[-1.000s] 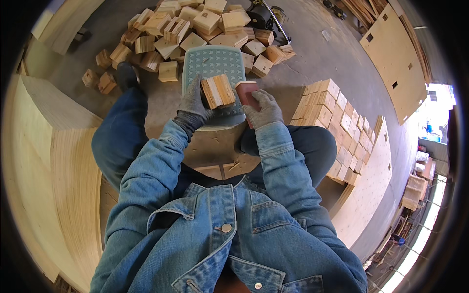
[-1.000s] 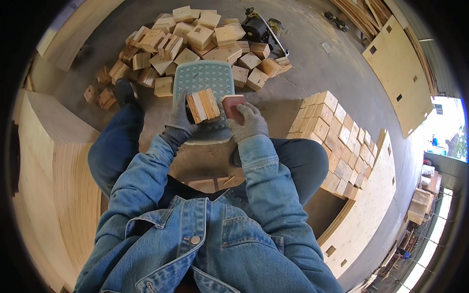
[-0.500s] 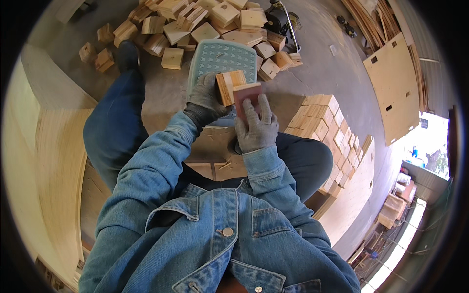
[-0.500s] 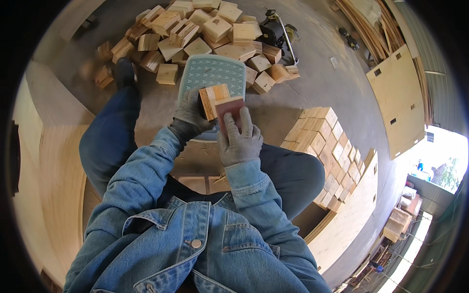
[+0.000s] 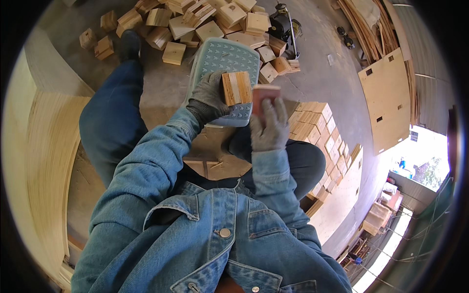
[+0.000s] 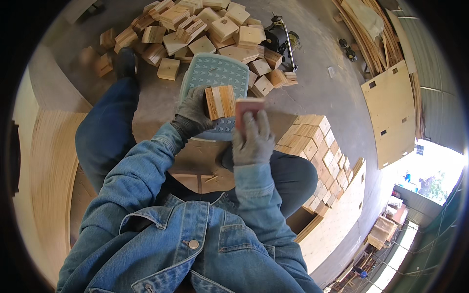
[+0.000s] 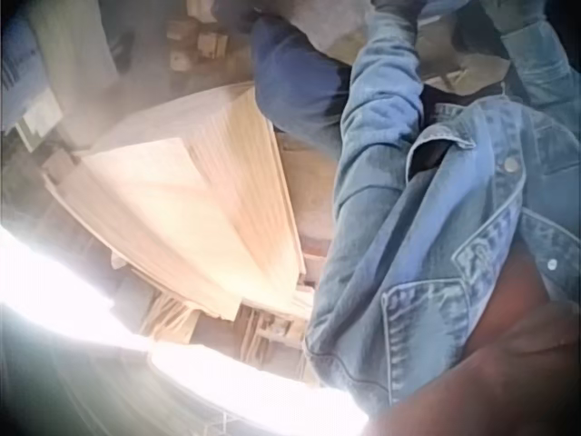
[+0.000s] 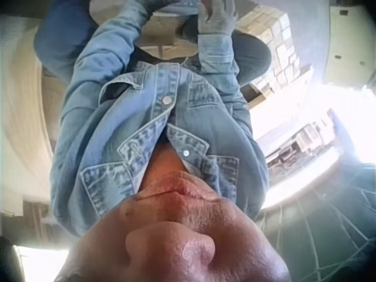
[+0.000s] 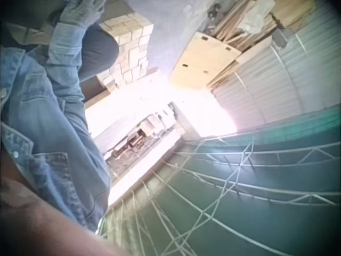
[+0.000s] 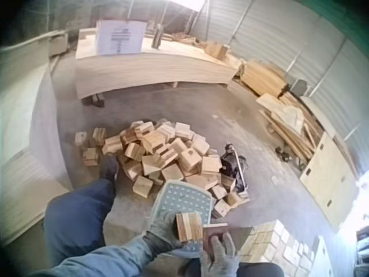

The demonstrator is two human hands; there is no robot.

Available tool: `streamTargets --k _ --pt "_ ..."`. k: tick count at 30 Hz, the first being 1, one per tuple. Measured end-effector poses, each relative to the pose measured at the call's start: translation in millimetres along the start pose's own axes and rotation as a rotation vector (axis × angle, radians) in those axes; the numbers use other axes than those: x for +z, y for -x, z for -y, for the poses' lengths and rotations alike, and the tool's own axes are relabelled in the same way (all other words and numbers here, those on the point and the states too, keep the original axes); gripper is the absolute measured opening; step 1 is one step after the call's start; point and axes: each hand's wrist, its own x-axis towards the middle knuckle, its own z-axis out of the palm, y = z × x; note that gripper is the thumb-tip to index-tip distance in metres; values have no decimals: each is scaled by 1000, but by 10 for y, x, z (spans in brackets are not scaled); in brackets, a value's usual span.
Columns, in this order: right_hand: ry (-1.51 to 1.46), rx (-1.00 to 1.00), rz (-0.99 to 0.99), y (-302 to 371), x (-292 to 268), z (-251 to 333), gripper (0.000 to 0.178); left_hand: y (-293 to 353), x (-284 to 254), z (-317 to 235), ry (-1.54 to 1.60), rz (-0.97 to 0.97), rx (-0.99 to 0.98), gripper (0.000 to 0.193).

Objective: The person sits on the floor and sands small wooden blocks using a sanding block. They hold each block in one hand and rub the sanding block over its surfaces, then place the finished block into a nearby stack.

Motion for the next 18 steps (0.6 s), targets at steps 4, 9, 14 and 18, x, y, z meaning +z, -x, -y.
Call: streamTargets --k 4,9,14,18 --pt "20 52 114 138 131 196 56 11 28 40 12 -18 17 98" --pt "69 65 114 -555 254 75 55 -84 -12 -134 3 5 -49 98" --pt "-257 100 -11 -798 461 -351 55 -68 33 -19 -74 28 -106 100" --pt "-313 134 -54 -382 309 -334 54 -79 -9 -31 -58 69 -155 110"
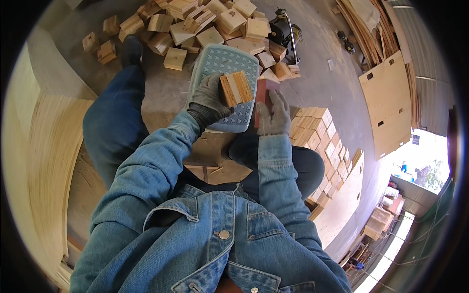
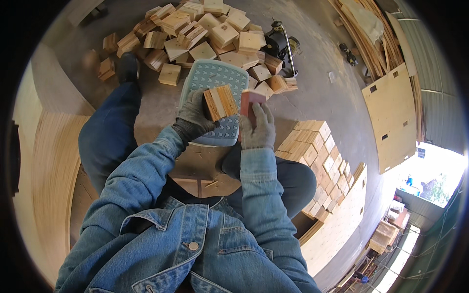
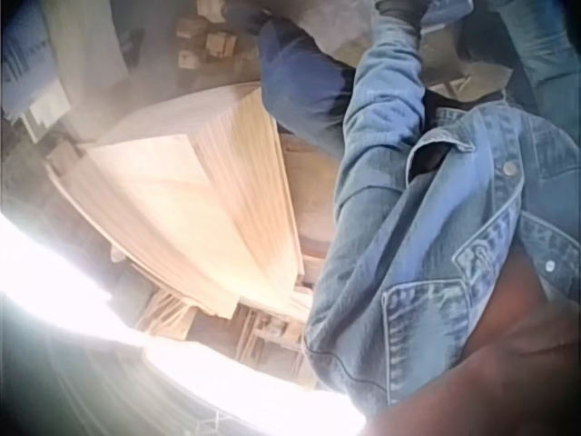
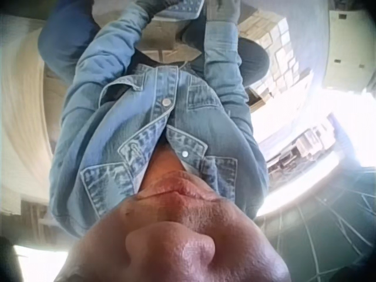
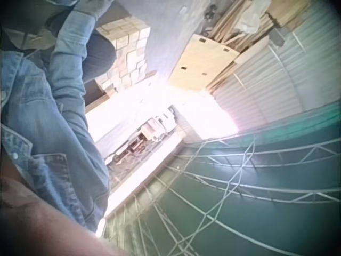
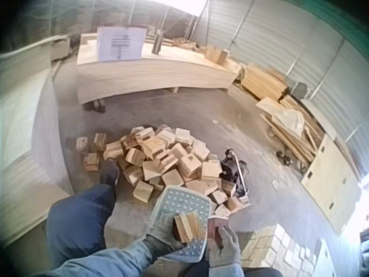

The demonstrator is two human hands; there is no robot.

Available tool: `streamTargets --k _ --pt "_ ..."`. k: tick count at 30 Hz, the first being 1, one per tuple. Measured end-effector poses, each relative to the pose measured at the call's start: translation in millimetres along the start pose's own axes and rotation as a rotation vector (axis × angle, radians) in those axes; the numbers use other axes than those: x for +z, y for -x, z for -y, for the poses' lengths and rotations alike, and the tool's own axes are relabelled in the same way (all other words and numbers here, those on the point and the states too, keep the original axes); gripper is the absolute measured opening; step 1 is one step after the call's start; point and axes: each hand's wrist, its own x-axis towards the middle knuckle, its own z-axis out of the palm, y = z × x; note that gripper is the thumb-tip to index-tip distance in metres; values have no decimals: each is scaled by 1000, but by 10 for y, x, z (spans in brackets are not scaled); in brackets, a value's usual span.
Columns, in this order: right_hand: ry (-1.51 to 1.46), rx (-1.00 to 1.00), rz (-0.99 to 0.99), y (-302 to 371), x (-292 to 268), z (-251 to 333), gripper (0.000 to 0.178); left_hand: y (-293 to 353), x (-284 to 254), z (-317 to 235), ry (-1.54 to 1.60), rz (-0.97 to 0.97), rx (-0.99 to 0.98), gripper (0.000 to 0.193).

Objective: The person sits on the floor and sands small wooden blocks using a sanding block. They hold each block in one hand and rub the sanding block over its surfaces, then place the finished block into a nearby stack.

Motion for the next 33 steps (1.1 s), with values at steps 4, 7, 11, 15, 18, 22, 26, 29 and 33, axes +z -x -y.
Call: streamTargets --k 4,7,11,15,18,22,26,29,33 --pt "-39 63 10 359 -69 -9 55 36 21 -103 26 -61 -14 108" --pt "-26 8 6 340 40 172 54 -46 61 -18 46 13 -71 113" --pt "81 -8 14 134 128 101 53 -45 98 -83 -2 4 -73 111" --pt "213 43 92 -281 25 197 51 -106 -11 -224 31 62 -10 99" --pt "142 -25 -24 -419 129 170 53 -69 283 151 49 -123 96 91" --pt "125 -141 24 -99 -67 435 53 -68 270 176 119 -47 109 88" --pt "173 -201 158 436 -154 599 52 -99 214 177 251 20 159 91" --pt "260 -197 220 602 -183 610 53 -64 168 151 83 -45 197 96" --pt "275 -255 194 377 -62 588 53 -75 174 211 202 23 162 96"
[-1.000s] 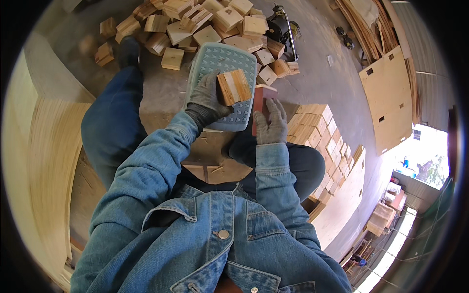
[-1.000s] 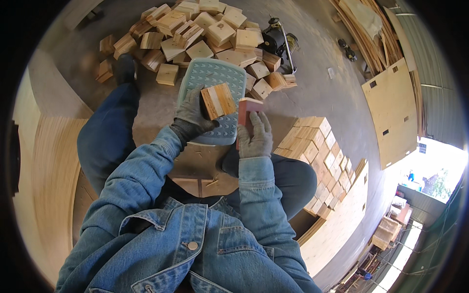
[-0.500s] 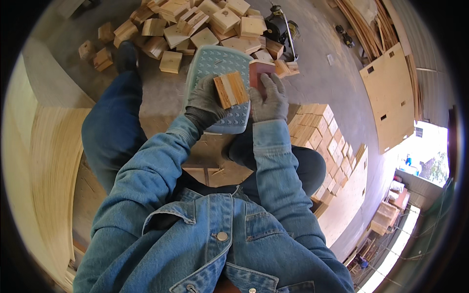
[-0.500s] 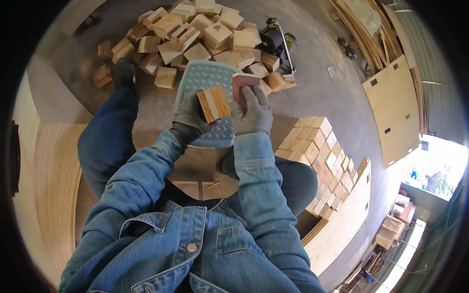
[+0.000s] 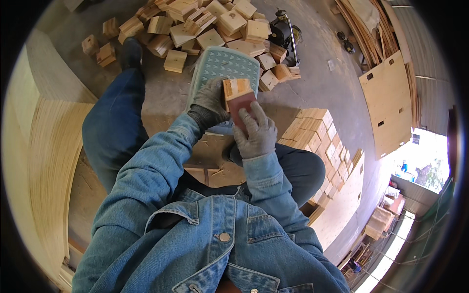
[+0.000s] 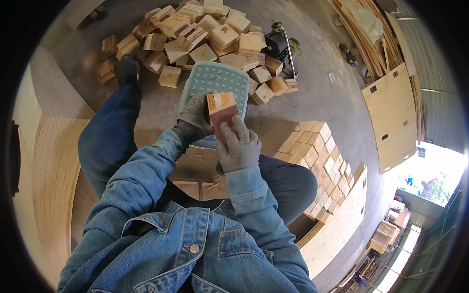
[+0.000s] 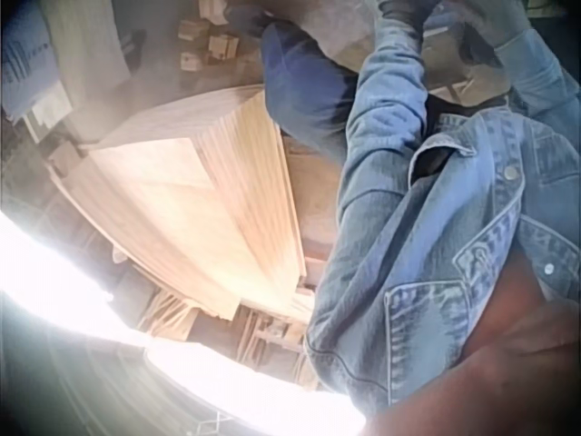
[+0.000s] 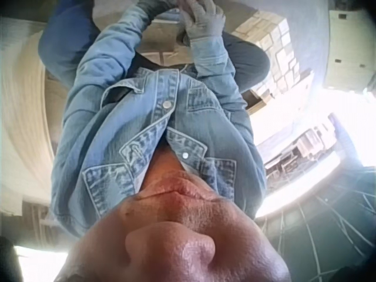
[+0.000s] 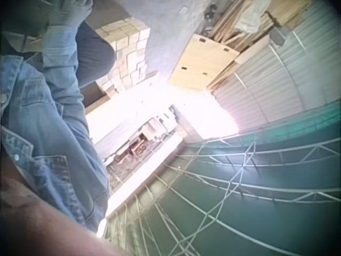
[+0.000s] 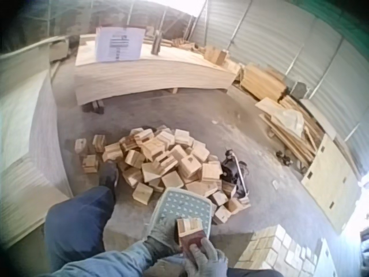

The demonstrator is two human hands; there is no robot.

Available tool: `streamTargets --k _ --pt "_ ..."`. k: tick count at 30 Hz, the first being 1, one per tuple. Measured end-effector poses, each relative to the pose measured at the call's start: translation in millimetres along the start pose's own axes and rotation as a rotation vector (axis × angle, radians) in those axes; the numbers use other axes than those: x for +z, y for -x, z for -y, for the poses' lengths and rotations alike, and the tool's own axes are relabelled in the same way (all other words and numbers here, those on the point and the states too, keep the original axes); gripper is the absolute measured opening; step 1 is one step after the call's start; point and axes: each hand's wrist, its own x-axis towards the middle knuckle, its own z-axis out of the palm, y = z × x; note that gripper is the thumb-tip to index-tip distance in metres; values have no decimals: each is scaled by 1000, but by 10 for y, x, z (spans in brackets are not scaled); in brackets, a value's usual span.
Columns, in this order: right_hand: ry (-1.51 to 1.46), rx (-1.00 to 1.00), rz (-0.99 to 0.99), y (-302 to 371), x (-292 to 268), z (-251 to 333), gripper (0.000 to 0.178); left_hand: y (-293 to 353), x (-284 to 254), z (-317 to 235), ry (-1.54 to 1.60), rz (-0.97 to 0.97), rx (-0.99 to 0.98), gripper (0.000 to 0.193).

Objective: The person sits on the floor and sands small wooden blocks using a sanding block. They hold each block in one hand and rub the sanding block over its surfaces, then place the finished block into a nearby stack.

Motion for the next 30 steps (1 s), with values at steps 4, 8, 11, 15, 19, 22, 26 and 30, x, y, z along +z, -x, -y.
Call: streamTargets --k 4,8,11,15,19,22,26,30 --pt "100 96 -19 -494 48 -210 54 4 50 1 22 -2 -40 94" --pt "3 255 -122 -758 141 -642 56 26 80 108 16 -15 -22 97" --pt "-30 248 -193 -474 25 -662 56 13 -32 -157 -122 21 -59 101" --pt "-76 179 -97 -55 -64 -268 54 40 -20 -18 -16 5 -58 93" --pt "-42 129 -15 195 -83 -73 54 -3 -25 -80 7 43 -49 88" --pt "11 96 3 102 -18 -63 52 3 -4 -33 149 53 -51 88" --pt "38 140 48 -322 17 -90 52 34 -15 -28 223 31 -16 92" --pt "16 272 93 -900 108 -247 50 -20 -28 -124 72 82 -112 96"
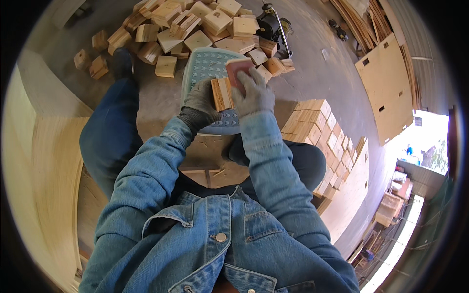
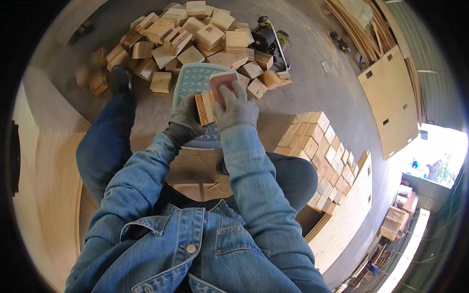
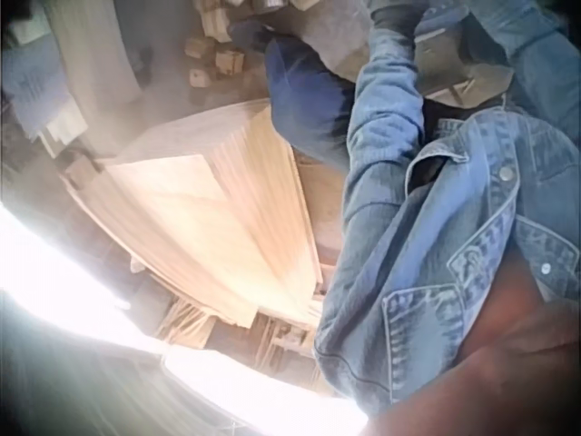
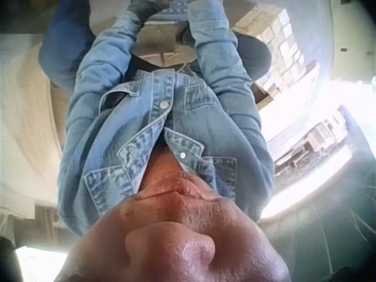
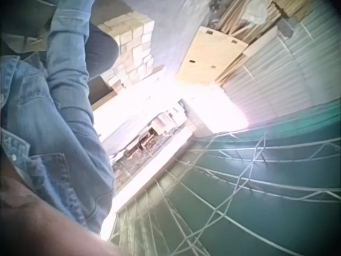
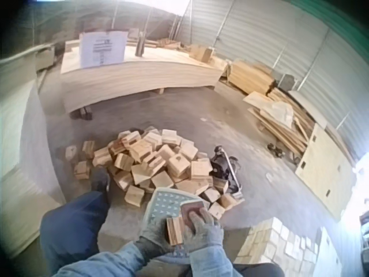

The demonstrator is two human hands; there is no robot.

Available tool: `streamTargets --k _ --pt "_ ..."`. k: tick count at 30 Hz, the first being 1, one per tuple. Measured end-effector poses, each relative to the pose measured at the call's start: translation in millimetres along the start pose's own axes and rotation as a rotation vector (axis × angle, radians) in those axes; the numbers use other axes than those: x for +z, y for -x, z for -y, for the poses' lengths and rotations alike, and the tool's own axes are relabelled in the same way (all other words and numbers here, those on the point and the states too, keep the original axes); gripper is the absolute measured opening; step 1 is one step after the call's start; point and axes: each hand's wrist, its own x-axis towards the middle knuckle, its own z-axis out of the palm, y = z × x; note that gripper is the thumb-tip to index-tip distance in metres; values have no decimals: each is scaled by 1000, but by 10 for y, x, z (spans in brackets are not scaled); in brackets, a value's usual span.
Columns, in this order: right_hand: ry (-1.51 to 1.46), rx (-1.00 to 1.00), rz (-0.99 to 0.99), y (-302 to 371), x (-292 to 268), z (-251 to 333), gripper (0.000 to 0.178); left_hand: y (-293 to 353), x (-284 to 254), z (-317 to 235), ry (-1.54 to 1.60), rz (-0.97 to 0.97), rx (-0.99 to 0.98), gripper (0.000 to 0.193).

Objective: The person sits on the floor and sands small wooden blocks using a sanding block. They hold each block in one hand and rub the sanding block over its surfaces, then place the finished block into a nearby stack.

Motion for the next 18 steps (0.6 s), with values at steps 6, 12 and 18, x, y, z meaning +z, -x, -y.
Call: streamTargets --k 6,12,18 --pt "-14 49 32 29 14 33 51 8 27 178 95 -10 18 97" --pt "-31 10 48 917 -223 -104 55 -10 63 167 2 -15 61 100" --pt "-31 -54 -25 1055 -145 -154 50 -40 41 241 -113 71 29 105"
